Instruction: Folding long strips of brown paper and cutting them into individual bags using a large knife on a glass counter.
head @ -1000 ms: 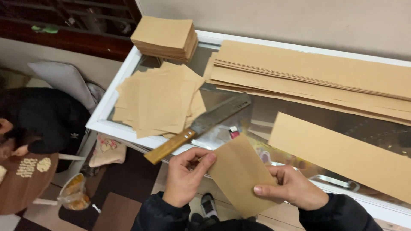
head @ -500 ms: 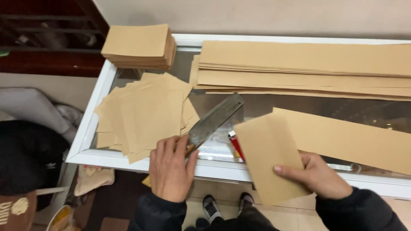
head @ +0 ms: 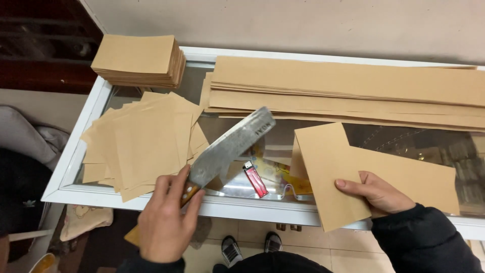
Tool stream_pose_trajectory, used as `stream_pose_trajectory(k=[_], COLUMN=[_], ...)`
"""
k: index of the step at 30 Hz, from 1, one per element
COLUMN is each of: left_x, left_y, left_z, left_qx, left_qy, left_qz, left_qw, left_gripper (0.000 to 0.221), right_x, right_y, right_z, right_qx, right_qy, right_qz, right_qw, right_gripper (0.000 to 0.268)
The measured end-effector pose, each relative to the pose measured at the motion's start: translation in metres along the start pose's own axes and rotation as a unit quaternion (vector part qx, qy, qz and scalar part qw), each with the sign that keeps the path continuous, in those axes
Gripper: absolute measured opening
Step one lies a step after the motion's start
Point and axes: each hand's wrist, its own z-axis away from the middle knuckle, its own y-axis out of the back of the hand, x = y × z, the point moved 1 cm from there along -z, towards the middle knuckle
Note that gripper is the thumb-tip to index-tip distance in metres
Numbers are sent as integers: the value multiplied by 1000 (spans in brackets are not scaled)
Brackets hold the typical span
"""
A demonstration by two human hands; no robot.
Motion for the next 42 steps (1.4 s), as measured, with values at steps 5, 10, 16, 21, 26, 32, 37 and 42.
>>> stream_pose_trajectory(k=[5,10,16,21,26,32,37,42], left_x=[13,14,14,18,16,18,34,57], left_y=[11,3,-4,3,3,-1,-11,-39], left_z=[3,6,7,6,4,3,-2,-10], left_qx=[-30,-28,-32,-23,-28,-26,-9,-34], left_qy=[41,14,1,-5,10,-13,-64,-125], left_qz=[57,52,34,43,36,31,26,44], left_qw=[997,998,999,999,999,999,998,991], left_gripper=[52,52,57,52,53,51,54,57], right_x=[-17,-27,-26,-25,-31,-30,-35,-32], right_y=[-2,-9,-4,-3,-9,-17,-44,-72], right_z=[12,16,12,9,15,17,29,33], right_qx=[25,28,9,22,16,22,26,4], right_qy=[-9,-7,-2,12,8,9,36,16], right_qz=[8,9,39,30,29,19,39,68], right_qw=[1000,1000,999,999,999,1000,998,998], right_gripper=[48,48,46,48,47,47,42,36])
